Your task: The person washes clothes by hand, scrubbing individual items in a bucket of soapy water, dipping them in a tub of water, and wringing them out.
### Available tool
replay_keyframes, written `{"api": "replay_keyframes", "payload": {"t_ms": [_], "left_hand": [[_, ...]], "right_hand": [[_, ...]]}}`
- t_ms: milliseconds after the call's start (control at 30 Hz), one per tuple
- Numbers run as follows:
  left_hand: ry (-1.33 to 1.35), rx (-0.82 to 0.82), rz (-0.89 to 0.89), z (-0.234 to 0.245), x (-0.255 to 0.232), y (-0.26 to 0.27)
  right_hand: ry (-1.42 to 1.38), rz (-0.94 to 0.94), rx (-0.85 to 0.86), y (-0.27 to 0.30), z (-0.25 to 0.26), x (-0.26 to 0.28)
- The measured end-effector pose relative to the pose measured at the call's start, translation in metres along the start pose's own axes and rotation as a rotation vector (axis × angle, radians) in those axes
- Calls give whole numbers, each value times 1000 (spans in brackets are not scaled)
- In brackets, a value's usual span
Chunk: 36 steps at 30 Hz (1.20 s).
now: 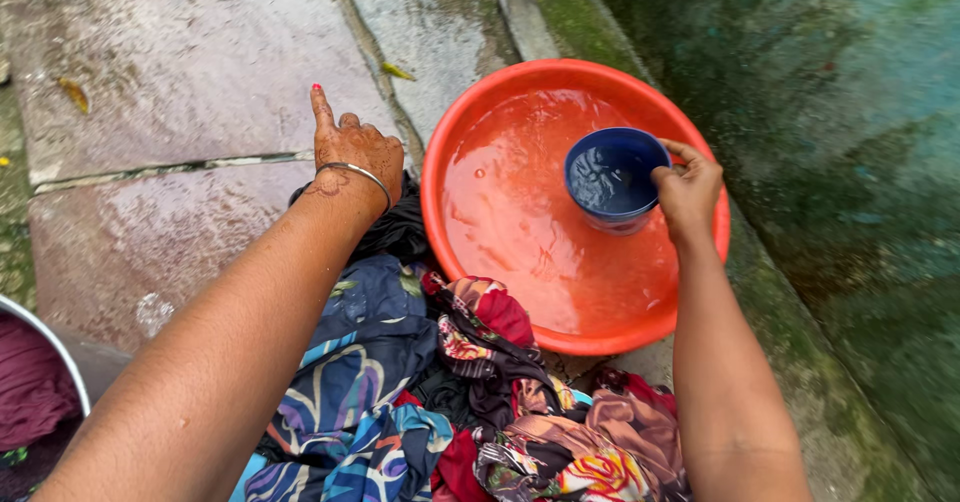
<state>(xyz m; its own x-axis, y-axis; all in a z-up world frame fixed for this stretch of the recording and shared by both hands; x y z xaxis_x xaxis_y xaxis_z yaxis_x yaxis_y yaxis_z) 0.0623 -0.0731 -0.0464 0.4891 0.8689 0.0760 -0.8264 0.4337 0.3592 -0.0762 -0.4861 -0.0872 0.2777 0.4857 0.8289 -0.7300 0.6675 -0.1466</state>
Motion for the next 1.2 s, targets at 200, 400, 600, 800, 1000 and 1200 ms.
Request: {"api": "replay_keyframes", "payload": {"t_ms": [200, 400, 600, 800, 1000, 1200], "left_hand": [[24, -95, -45, 39, -23, -8], [41, -170, -81, 71, -47, -19], [82, -227, -125, 80, -71, -14], [85, -166, -155, 80, -82, -3], [28, -94, -197, 68, -106, 4], [62, -126, -254, 62, -130, -3]], "right_hand": [[247, 153, -40, 30, 26, 44], [520, 359, -77, 63, 48, 106], [731, 532, -170, 78, 76, 141], [842, 618, -253, 89, 102, 157], [911, 662, -316, 96, 120, 160], [911, 648, -347, 102, 136, 156]]}}
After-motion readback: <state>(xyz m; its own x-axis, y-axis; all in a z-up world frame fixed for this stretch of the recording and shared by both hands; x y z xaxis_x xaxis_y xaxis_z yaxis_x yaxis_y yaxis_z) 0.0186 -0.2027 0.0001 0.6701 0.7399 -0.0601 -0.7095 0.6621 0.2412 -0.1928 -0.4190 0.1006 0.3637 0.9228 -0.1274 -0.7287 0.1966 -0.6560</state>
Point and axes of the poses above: each hand's wrist, its own y-axis away from the middle knuckle, its own z-axis out of the back of the hand, x = y × z, the point moved 8 cm from there along -y, towards the middle knuckle, and after that the axes turned 10 degrees about y, right-handed, at the moved point
